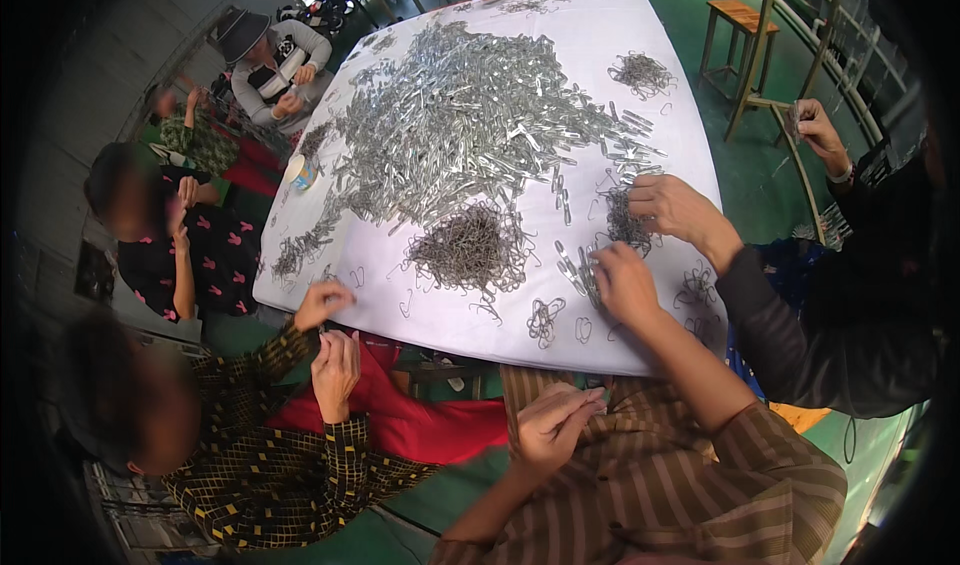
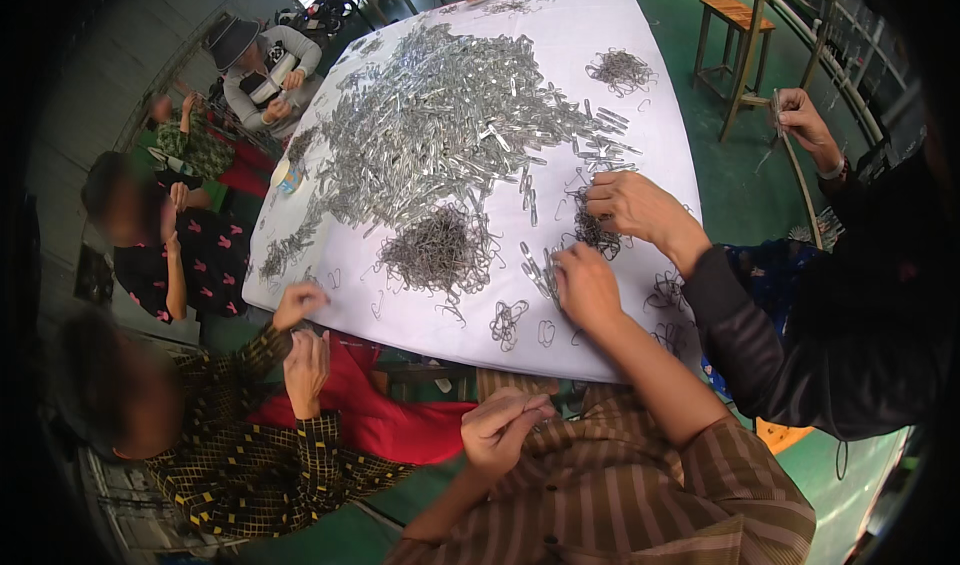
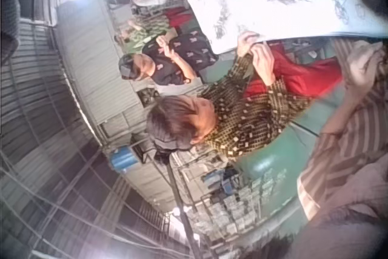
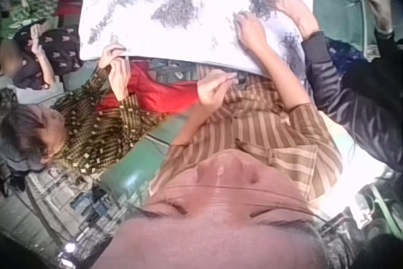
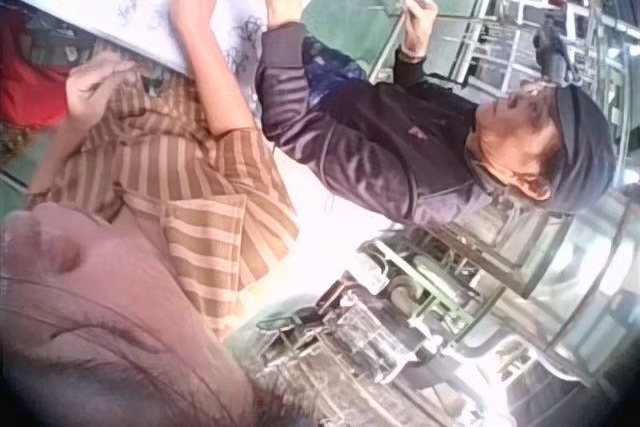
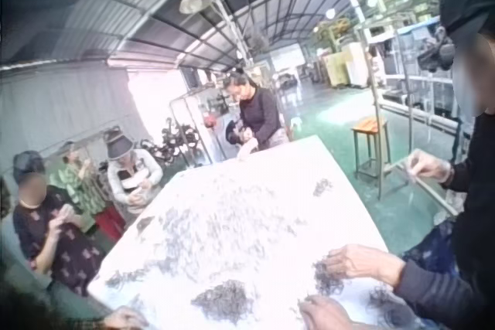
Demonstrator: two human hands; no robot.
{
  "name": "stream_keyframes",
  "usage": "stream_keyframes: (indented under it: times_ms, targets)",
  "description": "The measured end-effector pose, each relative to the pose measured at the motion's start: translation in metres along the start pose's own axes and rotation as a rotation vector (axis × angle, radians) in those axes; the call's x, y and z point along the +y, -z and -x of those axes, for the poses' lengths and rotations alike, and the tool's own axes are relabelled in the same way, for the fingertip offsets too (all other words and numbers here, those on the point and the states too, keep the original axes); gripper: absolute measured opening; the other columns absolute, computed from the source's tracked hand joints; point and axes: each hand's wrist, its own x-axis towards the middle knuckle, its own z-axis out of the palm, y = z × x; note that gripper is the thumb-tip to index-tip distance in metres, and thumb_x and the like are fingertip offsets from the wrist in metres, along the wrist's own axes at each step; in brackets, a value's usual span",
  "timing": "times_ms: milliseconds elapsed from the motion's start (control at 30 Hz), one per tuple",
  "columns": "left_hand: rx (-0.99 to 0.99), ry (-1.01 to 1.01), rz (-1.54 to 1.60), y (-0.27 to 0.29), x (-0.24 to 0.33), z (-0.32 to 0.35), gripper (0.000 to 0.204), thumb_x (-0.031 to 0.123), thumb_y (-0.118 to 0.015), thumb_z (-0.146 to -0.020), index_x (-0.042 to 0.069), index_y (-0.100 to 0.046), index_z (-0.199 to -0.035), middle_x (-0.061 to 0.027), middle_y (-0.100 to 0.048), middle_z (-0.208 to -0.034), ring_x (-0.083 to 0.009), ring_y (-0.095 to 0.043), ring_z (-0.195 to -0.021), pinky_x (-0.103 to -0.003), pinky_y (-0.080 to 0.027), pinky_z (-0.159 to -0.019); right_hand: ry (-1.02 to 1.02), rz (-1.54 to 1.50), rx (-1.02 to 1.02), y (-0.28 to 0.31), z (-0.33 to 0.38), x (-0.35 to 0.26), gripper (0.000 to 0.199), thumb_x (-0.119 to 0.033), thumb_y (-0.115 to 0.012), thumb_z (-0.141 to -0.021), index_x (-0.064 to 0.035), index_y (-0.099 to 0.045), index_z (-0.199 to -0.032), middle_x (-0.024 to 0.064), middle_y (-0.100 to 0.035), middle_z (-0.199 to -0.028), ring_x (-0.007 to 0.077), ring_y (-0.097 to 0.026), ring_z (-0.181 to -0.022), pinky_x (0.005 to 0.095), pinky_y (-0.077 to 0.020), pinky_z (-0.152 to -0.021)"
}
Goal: The person assembles small metallic decorative items at a table with others. They pick up individual pieces, connect them together, and place the assembled units on a hanging rack to the left.
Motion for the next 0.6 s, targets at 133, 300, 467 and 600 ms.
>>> stream_keyframes:
  times_ms: [133,300,467,600]
  targets:
    - [-0.001,-0.012,0.002,-0.001,-0.005,0.001,0.019,-0.011,-0.064,-0.078,-0.007,-0.068,-0.096,-0.0105,-0.071,-0.08,-0.0189,-0.064,-0.072,-0.029,-0.05,-0.069,-0.158,0.013,-0.016,0.003,-0.007,0.017,0.014,-0.013,-0.071,-0.075,-0.0004,-0.066,-0.078,0.015,-0.061,-0.082,0.0327,-0.059,-0.079,0.0426,-0.0465,-0.074]
    - [-0.007,-0.043,-0.009,-0.007,-0.013,0.004,0.019,-0.01,-0.065,-0.078,-0.006,-0.068,-0.097,-0.0098,-0.071,-0.079,-0.0184,-0.063,-0.07,-0.029,-0.049,-0.067,-0.161,0.153,-0.046,-0.014,-0.012,0.021,0.016,-0.016,-0.074,-0.073,-0.002,-0.066,-0.076,0.014,-0.062,-0.081,0.0318,-0.059,-0.08,0.0424,-0.0459,-0.072]
    - [0.015,0.0,-0.026,-0.011,-0.015,0.01,0.019,-0.009,-0.065,-0.079,-0.006,-0.068,-0.097,-0.0093,-0.071,-0.079,-0.0181,-0.062,-0.069,-0.028,-0.049,-0.064,-0.195,0.204,-0.121,-0.017,-0.018,0.012,0.01,-0.013,-0.07,-0.074,-0.0042,-0.067,-0.079,0.0137,-0.064,-0.08,0.0317,-0.062,-0.082,0.0432,-0.0458,-0.076]
    - [0.002,-0.01,-0.049,-0.014,-0.015,0.004,0.019,-0.009,-0.064,-0.08,-0.006,-0.068,-0.098,-0.01,-0.07,-0.079,-0.0174,-0.062,-0.069,-0.027,-0.049,-0.063,-0.264,0.14,-0.243,-0.013,-0.025,0.013,0.009,-0.007,-0.063,-0.075,-0.0049,-0.066,-0.083,0.0148,-0.067,-0.084,0.0314,-0.065,-0.084,0.0431,-0.0457,-0.078]
